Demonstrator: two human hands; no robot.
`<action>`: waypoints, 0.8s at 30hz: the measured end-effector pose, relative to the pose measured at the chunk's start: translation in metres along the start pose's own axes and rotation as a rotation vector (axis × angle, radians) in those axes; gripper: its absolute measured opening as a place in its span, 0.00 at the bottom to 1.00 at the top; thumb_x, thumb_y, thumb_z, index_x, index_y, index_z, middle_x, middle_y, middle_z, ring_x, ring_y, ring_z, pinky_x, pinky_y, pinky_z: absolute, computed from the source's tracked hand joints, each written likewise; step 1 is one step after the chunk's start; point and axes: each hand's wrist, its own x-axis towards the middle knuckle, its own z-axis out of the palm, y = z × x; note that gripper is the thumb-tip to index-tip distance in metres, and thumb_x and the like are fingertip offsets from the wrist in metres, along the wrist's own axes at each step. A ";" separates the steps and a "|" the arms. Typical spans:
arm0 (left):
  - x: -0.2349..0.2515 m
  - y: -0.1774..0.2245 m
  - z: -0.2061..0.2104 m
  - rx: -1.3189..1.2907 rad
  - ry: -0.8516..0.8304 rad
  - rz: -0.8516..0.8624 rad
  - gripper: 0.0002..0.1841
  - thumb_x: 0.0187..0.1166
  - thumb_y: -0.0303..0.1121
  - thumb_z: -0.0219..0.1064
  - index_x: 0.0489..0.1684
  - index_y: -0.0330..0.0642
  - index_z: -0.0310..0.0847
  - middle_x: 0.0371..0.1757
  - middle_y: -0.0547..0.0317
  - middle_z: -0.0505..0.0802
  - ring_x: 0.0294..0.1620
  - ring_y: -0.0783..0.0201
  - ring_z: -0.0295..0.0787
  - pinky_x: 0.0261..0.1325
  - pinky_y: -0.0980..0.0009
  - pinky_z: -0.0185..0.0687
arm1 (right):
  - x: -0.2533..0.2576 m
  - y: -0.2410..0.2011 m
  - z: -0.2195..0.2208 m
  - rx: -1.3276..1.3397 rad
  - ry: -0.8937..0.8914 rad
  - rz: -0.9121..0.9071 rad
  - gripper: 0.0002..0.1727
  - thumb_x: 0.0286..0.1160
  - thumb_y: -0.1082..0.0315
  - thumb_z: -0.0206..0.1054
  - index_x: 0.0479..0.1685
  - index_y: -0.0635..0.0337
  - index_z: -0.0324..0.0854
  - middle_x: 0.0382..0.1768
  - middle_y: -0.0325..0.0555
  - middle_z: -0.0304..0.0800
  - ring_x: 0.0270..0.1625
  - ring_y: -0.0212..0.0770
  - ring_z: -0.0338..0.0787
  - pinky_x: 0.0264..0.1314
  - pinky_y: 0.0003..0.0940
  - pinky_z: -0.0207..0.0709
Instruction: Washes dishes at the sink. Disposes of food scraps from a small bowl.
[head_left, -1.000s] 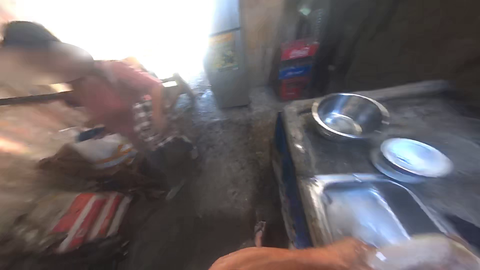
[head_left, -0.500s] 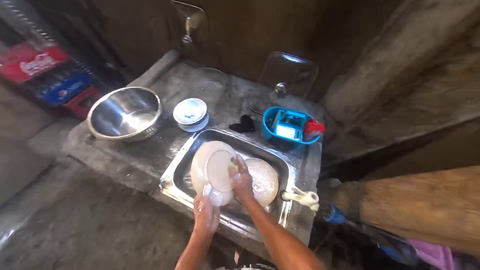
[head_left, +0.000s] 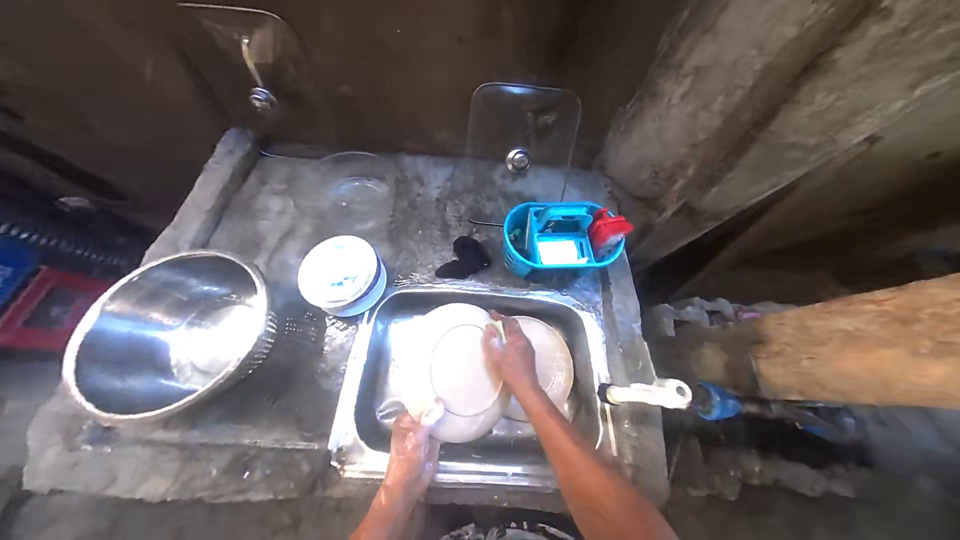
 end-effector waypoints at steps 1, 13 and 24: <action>0.007 0.001 -0.003 0.034 -0.018 -0.004 0.07 0.75 0.17 0.62 0.41 0.35 0.84 0.36 0.56 0.97 0.38 0.65 0.95 0.47 0.64 0.94 | -0.011 -0.007 0.012 -0.063 0.003 -0.014 0.27 0.86 0.52 0.58 0.82 0.49 0.78 0.78 0.55 0.80 0.77 0.57 0.83 0.76 0.59 0.76; 0.023 0.054 -0.060 0.271 -0.180 -0.070 0.07 0.74 0.20 0.64 0.41 0.37 0.87 0.35 0.57 0.98 0.37 0.65 0.97 0.47 0.63 0.95 | -0.005 0.009 0.045 0.001 0.079 0.053 0.26 0.88 0.50 0.57 0.67 0.61 0.85 0.55 0.57 0.94 0.59 0.53 0.93 0.67 0.53 0.83; 0.035 0.100 -0.052 0.463 -0.343 0.227 0.12 0.77 0.18 0.61 0.44 0.48 0.85 0.39 0.80 0.97 0.45 0.80 0.94 0.57 0.74 0.91 | 0.018 0.020 0.023 0.225 -0.053 0.234 0.35 0.86 0.50 0.62 0.90 0.54 0.65 0.79 0.59 0.78 0.77 0.53 0.83 0.81 0.55 0.75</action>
